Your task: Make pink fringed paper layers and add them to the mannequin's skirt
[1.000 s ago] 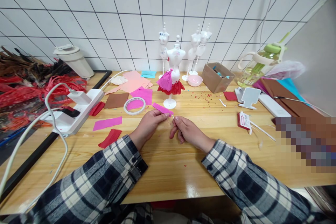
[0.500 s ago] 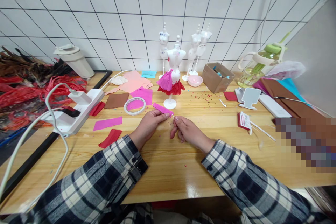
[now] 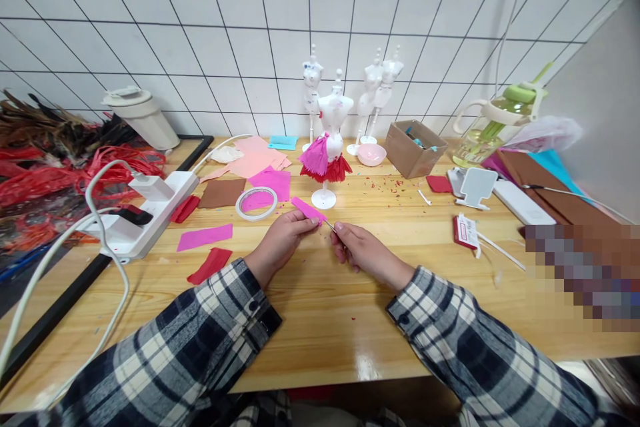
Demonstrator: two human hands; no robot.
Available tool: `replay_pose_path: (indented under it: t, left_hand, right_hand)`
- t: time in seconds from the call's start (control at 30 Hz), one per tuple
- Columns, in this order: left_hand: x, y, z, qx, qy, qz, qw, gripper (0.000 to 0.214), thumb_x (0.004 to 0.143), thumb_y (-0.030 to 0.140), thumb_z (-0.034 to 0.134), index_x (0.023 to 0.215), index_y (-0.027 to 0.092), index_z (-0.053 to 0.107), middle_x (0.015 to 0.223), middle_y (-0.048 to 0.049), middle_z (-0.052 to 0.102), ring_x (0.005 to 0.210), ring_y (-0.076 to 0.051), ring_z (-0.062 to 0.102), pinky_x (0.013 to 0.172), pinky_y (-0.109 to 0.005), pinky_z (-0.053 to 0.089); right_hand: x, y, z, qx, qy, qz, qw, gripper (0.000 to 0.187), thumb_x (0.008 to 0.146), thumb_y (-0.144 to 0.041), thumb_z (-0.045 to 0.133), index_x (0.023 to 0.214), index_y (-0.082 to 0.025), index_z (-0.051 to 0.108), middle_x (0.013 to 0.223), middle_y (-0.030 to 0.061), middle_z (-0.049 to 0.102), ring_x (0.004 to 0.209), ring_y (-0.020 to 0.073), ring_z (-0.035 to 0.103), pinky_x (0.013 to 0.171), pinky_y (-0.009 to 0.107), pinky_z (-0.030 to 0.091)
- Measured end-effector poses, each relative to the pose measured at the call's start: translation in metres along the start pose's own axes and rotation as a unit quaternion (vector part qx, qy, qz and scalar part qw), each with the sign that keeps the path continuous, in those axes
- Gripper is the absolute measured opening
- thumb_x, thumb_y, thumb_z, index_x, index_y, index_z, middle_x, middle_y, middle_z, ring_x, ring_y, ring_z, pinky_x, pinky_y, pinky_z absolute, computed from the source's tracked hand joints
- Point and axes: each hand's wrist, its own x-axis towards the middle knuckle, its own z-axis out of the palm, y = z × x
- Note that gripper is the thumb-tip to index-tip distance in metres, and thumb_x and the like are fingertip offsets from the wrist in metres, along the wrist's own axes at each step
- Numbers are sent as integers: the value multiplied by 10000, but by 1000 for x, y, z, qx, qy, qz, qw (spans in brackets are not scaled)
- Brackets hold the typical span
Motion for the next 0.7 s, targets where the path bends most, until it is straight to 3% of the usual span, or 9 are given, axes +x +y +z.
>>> replay_pose_path:
  t: [0.3,0.7]
  left_hand:
    - [-1,-3,-4,21,-50,-13,998,195,675,260,801,817,135,755,809,-64,756,789,-199,668,809,-321,489]
    - [0,-2,-4,25,-53,-14,998,202,671,263,806,819,135,752,809,-59,759,793,-197,669,831,-323,487]
  right_hand:
    - [1,1,-4,-28,6,-30,999,437,957,-566,339,793,-192,497,548,-59,392,470,85,321,440,201,281]
    - [1,1,-4,-20,-3,-18,1000,454,935,-607,360,786,-197,485,541,-68,376,472,85,301,463,215,262]
